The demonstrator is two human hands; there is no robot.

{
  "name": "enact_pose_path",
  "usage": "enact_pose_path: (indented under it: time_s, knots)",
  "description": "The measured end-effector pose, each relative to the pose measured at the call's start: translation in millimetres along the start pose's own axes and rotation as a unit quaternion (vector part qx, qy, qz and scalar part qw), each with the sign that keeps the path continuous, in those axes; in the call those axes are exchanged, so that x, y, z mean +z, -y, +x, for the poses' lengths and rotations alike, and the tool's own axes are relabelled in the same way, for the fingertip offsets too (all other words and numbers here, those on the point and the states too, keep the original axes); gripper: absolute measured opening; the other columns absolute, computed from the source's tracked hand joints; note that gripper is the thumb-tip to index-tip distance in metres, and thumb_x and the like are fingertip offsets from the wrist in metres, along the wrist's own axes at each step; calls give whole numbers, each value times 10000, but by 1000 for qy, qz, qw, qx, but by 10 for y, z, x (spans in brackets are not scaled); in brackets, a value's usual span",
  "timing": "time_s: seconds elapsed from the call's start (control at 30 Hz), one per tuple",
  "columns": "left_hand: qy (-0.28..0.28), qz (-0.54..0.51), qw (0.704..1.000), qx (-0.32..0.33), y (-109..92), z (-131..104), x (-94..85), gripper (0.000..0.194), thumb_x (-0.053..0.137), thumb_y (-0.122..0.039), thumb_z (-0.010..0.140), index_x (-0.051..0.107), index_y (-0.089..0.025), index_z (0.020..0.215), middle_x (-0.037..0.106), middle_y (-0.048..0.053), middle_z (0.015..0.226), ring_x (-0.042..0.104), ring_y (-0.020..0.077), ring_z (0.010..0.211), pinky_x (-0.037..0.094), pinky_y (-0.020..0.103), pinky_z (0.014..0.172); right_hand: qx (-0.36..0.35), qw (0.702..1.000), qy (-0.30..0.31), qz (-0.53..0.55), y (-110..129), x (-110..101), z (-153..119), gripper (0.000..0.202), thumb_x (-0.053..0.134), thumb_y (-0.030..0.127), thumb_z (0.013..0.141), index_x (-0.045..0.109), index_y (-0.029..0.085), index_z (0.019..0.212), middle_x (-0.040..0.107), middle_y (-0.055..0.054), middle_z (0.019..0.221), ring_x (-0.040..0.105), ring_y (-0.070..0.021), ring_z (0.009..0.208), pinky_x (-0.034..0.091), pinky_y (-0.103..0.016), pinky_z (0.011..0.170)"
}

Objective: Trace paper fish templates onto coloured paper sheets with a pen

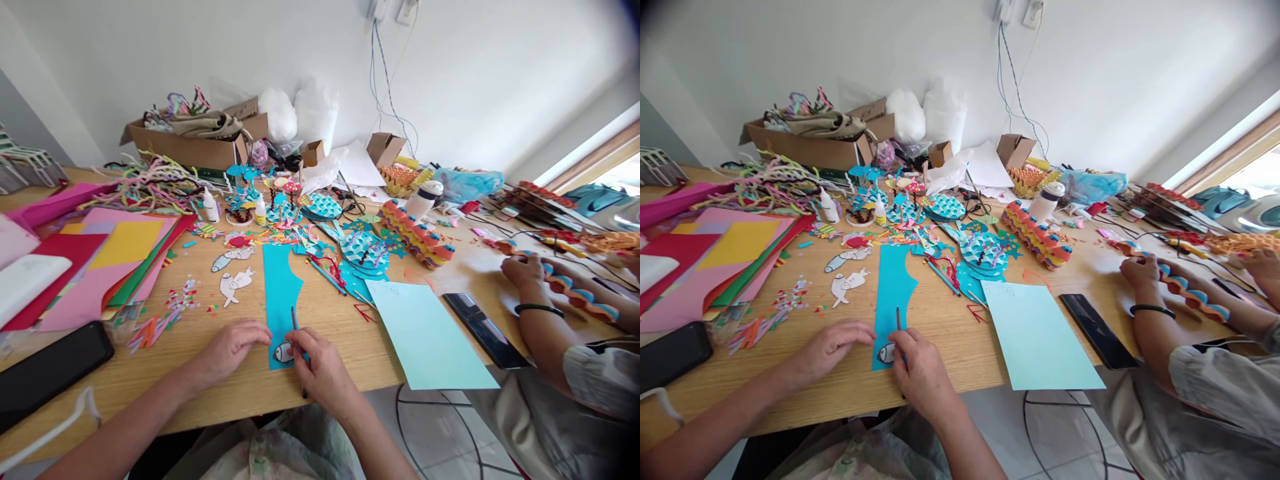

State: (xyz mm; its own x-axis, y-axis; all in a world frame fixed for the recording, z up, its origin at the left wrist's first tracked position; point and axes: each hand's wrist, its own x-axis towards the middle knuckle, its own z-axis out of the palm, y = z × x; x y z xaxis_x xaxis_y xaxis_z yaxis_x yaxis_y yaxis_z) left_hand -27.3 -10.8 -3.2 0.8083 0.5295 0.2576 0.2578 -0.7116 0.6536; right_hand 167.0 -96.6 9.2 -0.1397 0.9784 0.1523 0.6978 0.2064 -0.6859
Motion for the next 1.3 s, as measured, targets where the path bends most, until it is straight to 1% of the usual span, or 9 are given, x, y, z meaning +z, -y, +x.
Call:
enact_pose_path:
  time_s: [0.13, 0.3, 0.5, 0.63, 0.73, 0.83, 0.97, 1.17, 1.3]
  knots:
    - [-10, -12, 1000, -2, -7, 77, -55, 329, 345, -91, 851, 657, -195, 837, 672, 23, 878, 597, 134, 853, 470, 266, 778, 4, 1000, -6, -1, -13, 15, 11, 299, 426, 56, 794, 585, 195, 1006, 614, -43, 894, 578, -146, 784, 427, -239, 698]
    - [33, 11, 997, 63, -48, 184, 90, 337, 338, -156, 914, 662, -181, 825, 669, 29, 823, 589, 133, 812, 452, 248, 750, 10, 1000, -7, -6, -4, 12, 29, 287, 422, 61, 788, 583, 186, 990, 617, -45, 881, 573, -151, 774, 428, -246, 684]
    - [63, 12, 994, 84, -21, 255, 170, 371, 333, -267, 940, 674, -176, 827, 668, 36, 824, 593, 133, 810, 450, 239, 738, 16, 1000, -17, 3, -6, 36, 43, 281, 427, 63, 780, 593, 190, 968, 632, -45, 866, 576, -155, 776, 432, -252, 696]
    - [67, 39, 992, 96, -42, 268, 157, 399, 319, -286, 945, 677, -175, 810, 662, 33, 829, 582, 136, 814, 437, 237, 735, 44, 996, -32, 76, -36, 23, 40, 271, 444, 83, 754, 598, 191, 949, 637, -36, 840, 579, -149, 756, 438, -256, 690]
    - [79, 41, 992, 92, -55, 269, 148, 359, 333, -267, 943, 672, -185, 854, 658, 29, 900, 574, 132, 873, 423, 229, 773, 78, 966, -45, 240, -78, -71, 12, 259, 432, 139, 763, 590, 191, 961, 628, -22, 779, 583, -149, 731, 452, -262, 670]
    - [95, 40, 991, 83, -45, 276, 142, 334, 352, -252, 937, 671, -187, 860, 659, 28, 903, 575, 133, 877, 417, 227, 775, 80, 908, -57, 408, -123, -223, -49, 256, 416, 173, 771, 609, 213, 936, 619, -19, 774, 582, -156, 747, 446, -282, 684]
    - [103, 8, 990, 91, -11, 292, 125, 317, 370, -239, 932, 674, -191, 855, 671, 23, 890, 582, 128, 868, 415, 221, 776, 94, 863, 8, 496, -160, -389, -186, 259, 500, 252, 733, 622, 216, 959, 620, -48, 787, 595, -196, 761, 446, -337, 698]
    - [118, -15, 989, 86, -20, 315, 96, 329, 360, -231, 935, 673, -183, 846, 671, 29, 884, 576, 127, 873, 410, 229, 787, 87, 882, 108, 451, -93, -396, -369, 218, 673, 326, 717, 567, 226, 879, 553, 4, 743, 531, -132, 701, 400, -250, 639]
    - [106, -1, 990, 91, -18, 334, 118, 346, 374, -283, 930, 680, -183, 804, 671, 23, 806, 566, 132, 826, 405, 235, 758, 55, 943, 86, 317, 19, -301, -349, 190, 577, 333, 799, 494, 194, 699, 410, 56, 592, 366, -82, 537, 285, -198, 509]
